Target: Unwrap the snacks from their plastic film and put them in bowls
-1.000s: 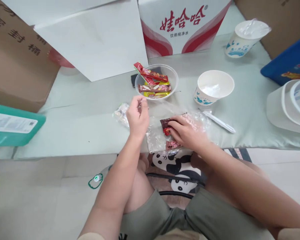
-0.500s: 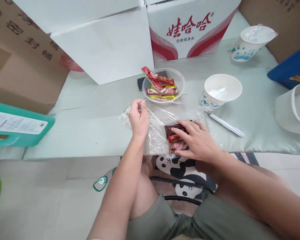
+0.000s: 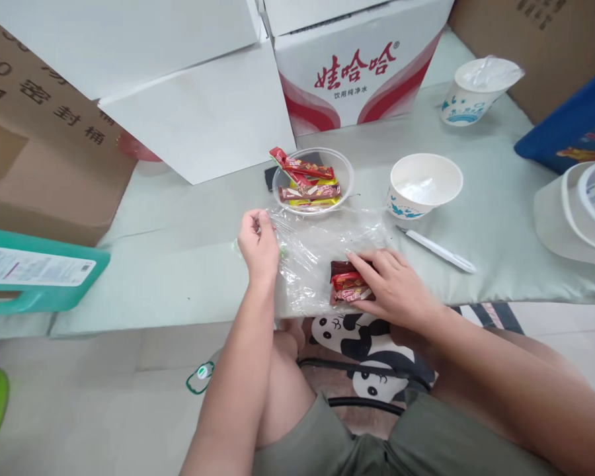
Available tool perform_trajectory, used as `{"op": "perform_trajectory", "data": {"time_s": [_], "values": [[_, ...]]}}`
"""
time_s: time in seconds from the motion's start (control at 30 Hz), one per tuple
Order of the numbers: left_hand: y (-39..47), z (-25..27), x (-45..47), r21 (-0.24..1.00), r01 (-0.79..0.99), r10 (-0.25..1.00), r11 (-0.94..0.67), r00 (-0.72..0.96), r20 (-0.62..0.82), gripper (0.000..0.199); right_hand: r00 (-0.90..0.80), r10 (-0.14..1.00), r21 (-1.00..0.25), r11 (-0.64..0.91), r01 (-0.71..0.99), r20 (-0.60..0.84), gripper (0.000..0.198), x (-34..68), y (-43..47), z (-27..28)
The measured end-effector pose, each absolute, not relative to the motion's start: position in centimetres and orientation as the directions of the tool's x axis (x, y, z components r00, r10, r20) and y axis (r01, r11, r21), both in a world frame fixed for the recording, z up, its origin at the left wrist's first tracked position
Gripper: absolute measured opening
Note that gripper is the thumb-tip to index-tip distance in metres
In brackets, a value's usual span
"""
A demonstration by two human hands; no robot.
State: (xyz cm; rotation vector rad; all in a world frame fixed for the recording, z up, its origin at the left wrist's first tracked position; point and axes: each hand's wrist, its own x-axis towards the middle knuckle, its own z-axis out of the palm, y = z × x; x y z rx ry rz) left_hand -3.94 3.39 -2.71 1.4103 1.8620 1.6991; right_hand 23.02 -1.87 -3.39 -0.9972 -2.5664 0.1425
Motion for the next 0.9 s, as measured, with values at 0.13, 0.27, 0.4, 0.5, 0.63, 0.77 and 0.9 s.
{"op": "perform_trajectory", "data": {"time_s": [0.13, 0.27, 0.4, 0.5, 0.63, 0.77, 0.9], "values": [[3.2, -2.7, -4.1, 0.869, 0.467, 0.759, -0.161, -0.505, 0.411, 0.035, -0.633, 0.698, -0.275, 0.715, 0.643, 0.335, 0.048, 23.6, -1.6, -3.4], [3.4, -2.8, -4.2, 0.875, 0.454, 0.751, -0.17, -0.515, 0.413, 0.035, -0.575, 0.775, -0.428, 0.628, 0.65, 0.263, 0.038, 24.2, -1.4, -3.1], [3.6, -2.8, -4.5, 0.89, 0.427, 0.756, -0.16, -0.526, 0.389, 0.035, -0.432, 0.893, -0.764, 0.366, 0.531, 0.128, 0.045, 24.5, -1.2, -2.7], [3.6, -2.8, -4.7, 0.896, 0.416, 0.751, -0.156, -0.539, 0.381, 0.034, -0.358, 0.933, -0.949, 0.145, 0.28, 0.037, 0.047, 24.8, -0.8, -3.0], [3.4, -2.5, -5.0, 0.901, 0.399, 0.732, -0.17, -0.561, 0.387, 0.033, -0.173, 0.985, -0.997, 0.019, 0.078, 0.005, 0.045, 26.1, -0.5, -4.4], [2.8, -1.9, -4.7, 0.93, 0.331, 0.78, -0.159, -0.535, 0.324, 0.027, -0.054, 0.996, -0.993, 0.07, 0.098, 0.064, 0.042, 28.5, -0.5, -3.8], [2.1, -1.2, -4.0, 0.948, 0.282, 0.893, -0.149, -0.374, 0.251, 0.018, -0.031, 0.981, -0.961, 0.193, 0.199, 0.191, 0.042, 28.4, 1.9, 0.1]]}}
